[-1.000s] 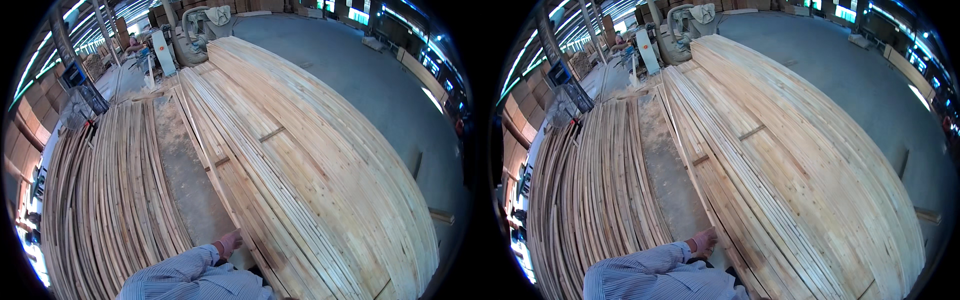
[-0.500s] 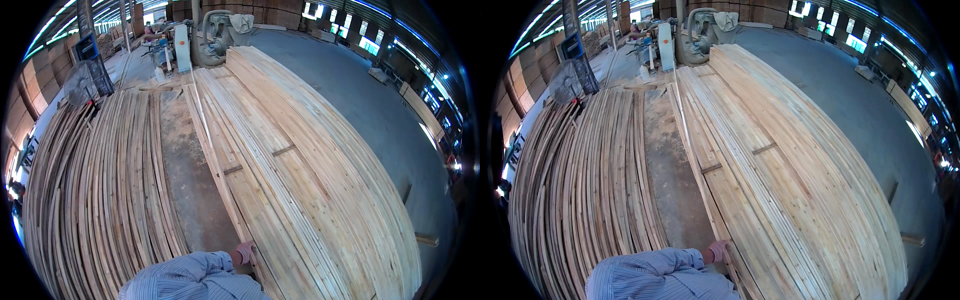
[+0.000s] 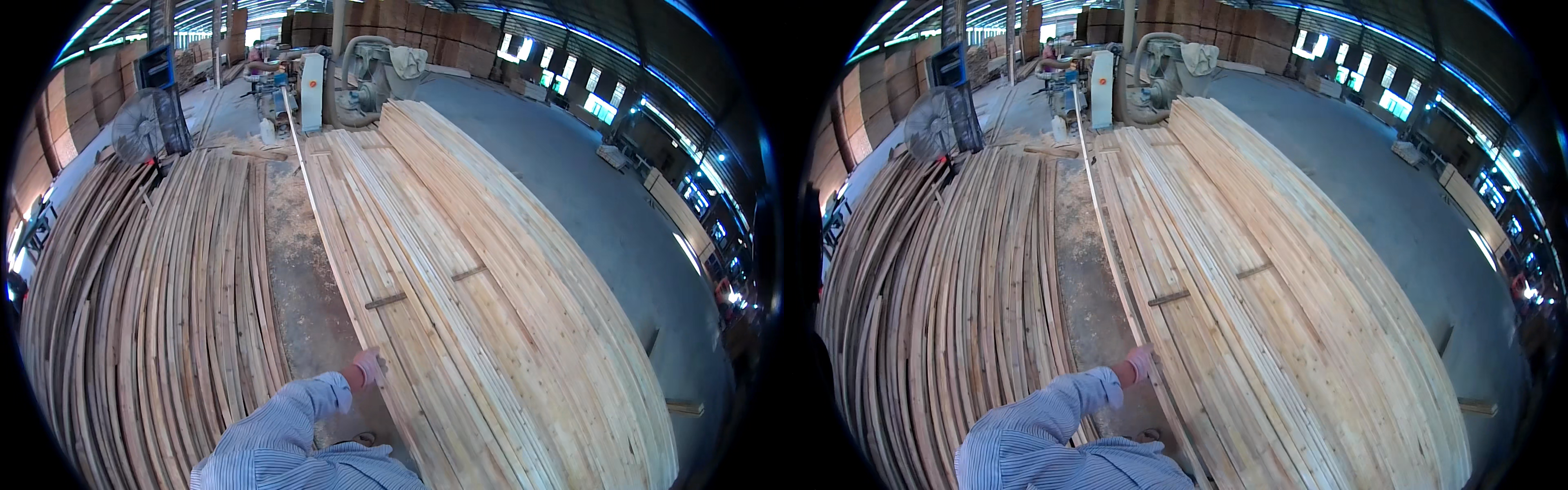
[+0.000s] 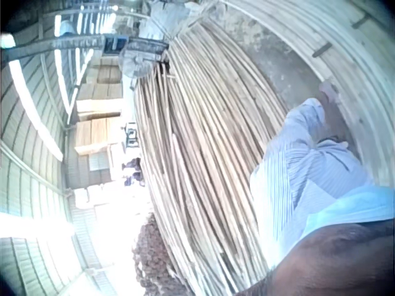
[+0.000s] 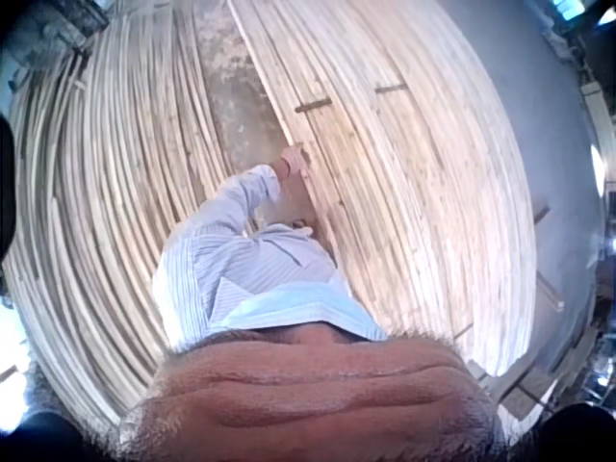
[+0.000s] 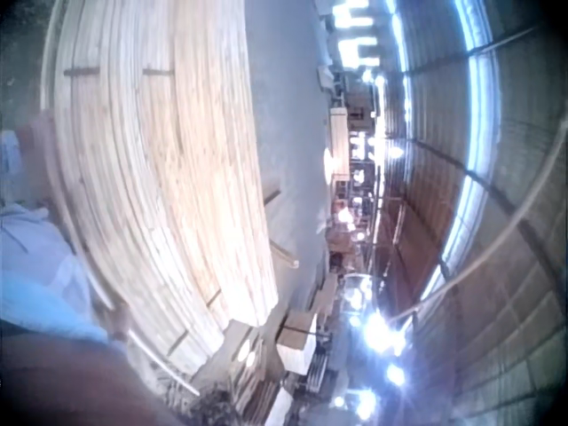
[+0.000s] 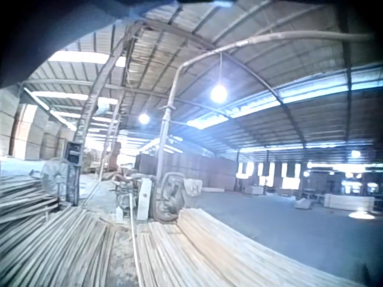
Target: The person repeatedly picks up long, thin wooden planks from a pile and places them onto a larger stack. They wear gloves and handle the planks by hand, arranging them one by one.
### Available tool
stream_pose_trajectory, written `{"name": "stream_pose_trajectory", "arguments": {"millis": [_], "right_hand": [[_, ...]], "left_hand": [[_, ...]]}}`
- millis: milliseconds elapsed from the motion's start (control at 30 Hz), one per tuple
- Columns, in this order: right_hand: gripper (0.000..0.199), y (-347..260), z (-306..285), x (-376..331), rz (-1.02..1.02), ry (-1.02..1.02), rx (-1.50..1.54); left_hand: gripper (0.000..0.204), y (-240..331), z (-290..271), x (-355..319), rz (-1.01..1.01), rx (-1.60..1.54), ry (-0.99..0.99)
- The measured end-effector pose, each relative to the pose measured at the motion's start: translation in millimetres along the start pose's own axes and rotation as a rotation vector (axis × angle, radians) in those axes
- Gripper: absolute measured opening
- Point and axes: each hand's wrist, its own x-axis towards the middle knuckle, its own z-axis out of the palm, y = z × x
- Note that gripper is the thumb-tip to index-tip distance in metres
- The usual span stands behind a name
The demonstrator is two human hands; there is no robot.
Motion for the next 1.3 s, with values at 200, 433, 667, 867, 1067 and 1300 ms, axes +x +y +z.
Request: {"name": "stream_pose_trajectory", "arguments": {"millis": [200, 433, 667, 867, 1067, 1300], "right_hand": [[0.038, 32.3, 14.2, -13.1, -0.053, -0.097, -0.177], [0.037, 0.3, 18.0, 71.9, -0.157, -0.13, -0.132], [0.046, -92.7, -13.3, 101.5, -0.098, -0.139, 0.416], [0.06, -6.0, 19.1, 86.0, -0.096, -0.035, 0.682], [0.053, 66.6, -24.4, -15.2, -0.047, 0.032, 0.308], [0.044, 166.0, 6.4, -75.7, 0.092, 0.165, -0.035]], "left_hand": [[0.049, 46.7, -27.4, 8.9, 0.096, 0.151, -0.046], [0.039, -143.1, -78.0, -32.0, 0.245, 0.315, -0.731], [0.039, -200.9, -23.0, -161.4, -0.399, -0.017, -0.388], [0.038, -162.1, -21.4, -114.4, -0.153, 0.187, 0.041], [0.038, -133.4, -24.5, -73.8, -0.106, 0.085, 0.026], [0.033, -167.4, 2.7, -161.0, -0.101, 0.255, -0.061]]}}
